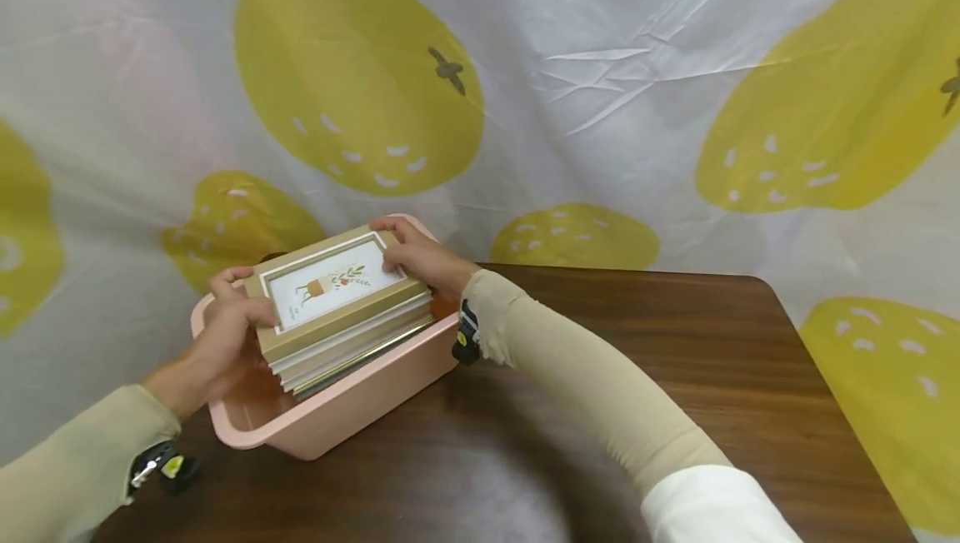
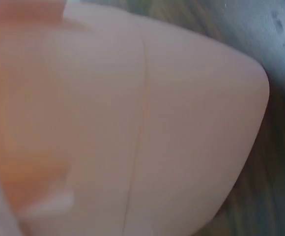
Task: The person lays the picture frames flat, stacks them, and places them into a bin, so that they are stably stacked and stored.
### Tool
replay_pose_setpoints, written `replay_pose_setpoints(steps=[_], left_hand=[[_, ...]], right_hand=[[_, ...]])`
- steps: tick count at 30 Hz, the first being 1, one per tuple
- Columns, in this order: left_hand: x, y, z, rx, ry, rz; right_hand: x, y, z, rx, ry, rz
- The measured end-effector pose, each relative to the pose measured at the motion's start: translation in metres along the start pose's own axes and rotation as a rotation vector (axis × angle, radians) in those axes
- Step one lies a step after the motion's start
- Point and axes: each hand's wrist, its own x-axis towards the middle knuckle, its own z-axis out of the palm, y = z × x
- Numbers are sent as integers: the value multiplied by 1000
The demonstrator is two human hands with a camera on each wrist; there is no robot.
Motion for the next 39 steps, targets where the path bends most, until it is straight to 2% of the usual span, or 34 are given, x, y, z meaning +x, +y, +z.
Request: replay_pose_setpoints(steps=[3,6,8,12,14,17,23,30,34,39], left_hand=[[3,-3,11,65,124,0],[7,-6,19,113,189,-1],[10,-8,21,132,197,-3],[14,-11,24,155,118,-22],[15,-12,25,148,51,-47],[14,-13,23,133,-7,-78],[15,-13,21,130,-53,-103],[17,-10,24,192,-74,-106],[15,-12,23,233,-139,-81],[15,-15,23,287,-207,-76]], right_hand=[[0,3,-2,-79,-10,-23],[0,4,-4,-93,-30,-16],[0,4,-4,-90,-53,1],[1,5,-8,-67,-52,59],[1,7,-10,-45,-41,90],[1,8,-11,-17,-46,120],[2,9,-9,-9,-66,175],[1,6,-7,14,-97,250],[-1,5,-7,-21,-130,248],[-1,7,-7,-54,-127,216]])
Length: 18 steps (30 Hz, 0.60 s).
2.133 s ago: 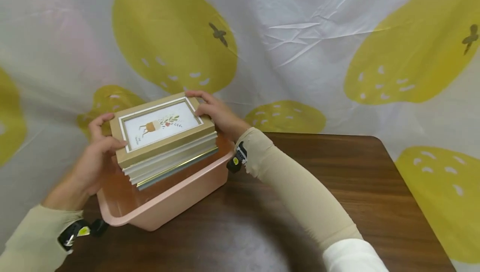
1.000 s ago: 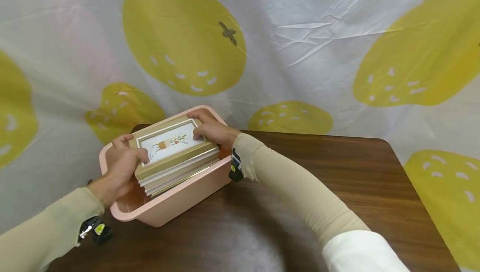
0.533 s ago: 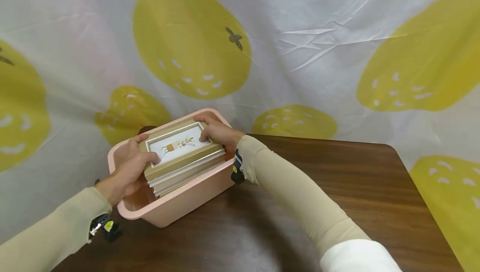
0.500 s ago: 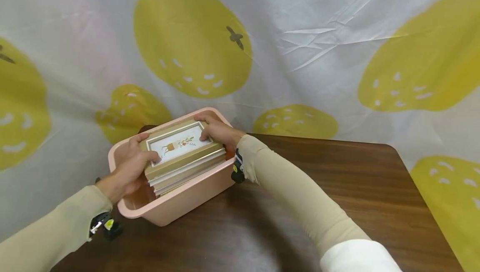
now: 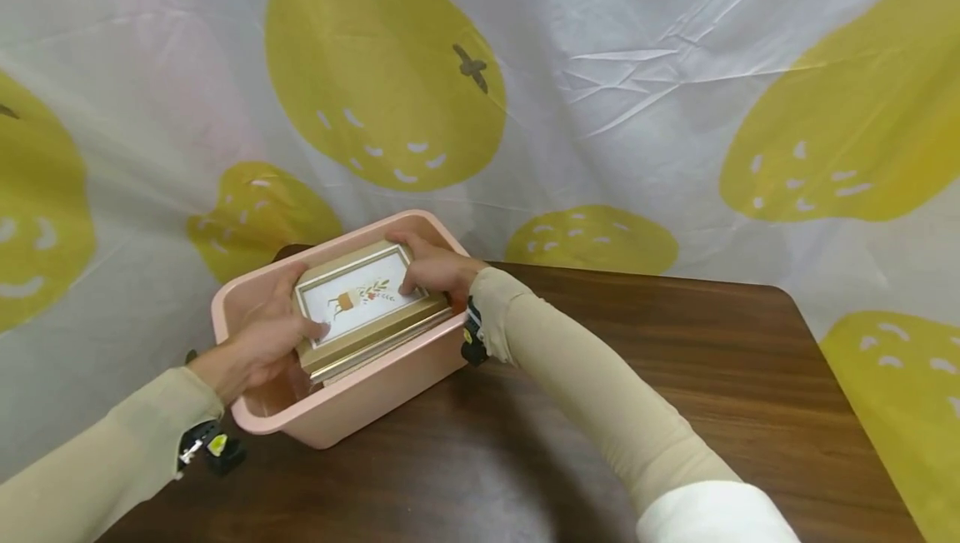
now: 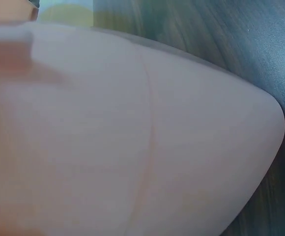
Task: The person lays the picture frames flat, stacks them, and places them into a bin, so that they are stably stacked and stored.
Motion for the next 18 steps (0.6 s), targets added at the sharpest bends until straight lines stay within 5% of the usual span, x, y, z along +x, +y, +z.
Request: replay_pose_setpoints(steps=[9,18], left_hand=[[-2,-3,0,43,2,-22],[-2,0,-4,63,-37,-64]], right_hand=[[0,3,1,-106,-2,-31],[-3,3,-1,-156,-22,38]])
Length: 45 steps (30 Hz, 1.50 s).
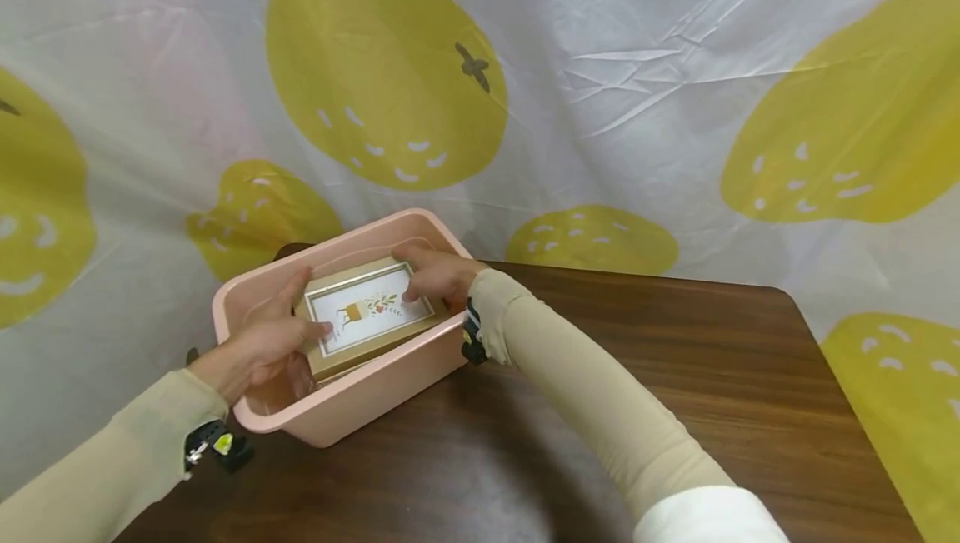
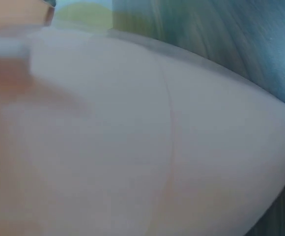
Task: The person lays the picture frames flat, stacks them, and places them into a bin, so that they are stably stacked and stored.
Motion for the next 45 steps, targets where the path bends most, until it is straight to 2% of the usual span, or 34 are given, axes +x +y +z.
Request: replay_pose_setpoints(steps=[5,11,16,19,22,25,30,35,41,43,45], left_hand=[[3,0,1,-32,23,66],[5,3,5,-75,13,71],[1,12,7,-34,12,83],[-7,20,8,-37,-4,44],[-17,29,9,27,12,50],[-25,36,11,127,44,104],[-37,43,17,112,35,179],[-52,49,26,142,25,300],[-70,48,52,150,26,455],[-74,46,63,154,28,511],[-77,43,74,190,24,572]], right_hand=[[-1,0,-2,-44,41,-43],[-4,1,-7,-136,99,-90],[-10,1,-12,-173,134,-134],[-20,-1,-13,-152,164,-206],[-34,-5,-14,-93,201,-277],[-46,-7,-14,-40,228,-323],[-67,-8,-12,-44,233,-435],[-95,-8,-8,-128,232,-516],[-134,-1,-4,-208,255,-584],[-149,5,-4,-243,288,-610],[-165,13,-5,-331,340,-640]])
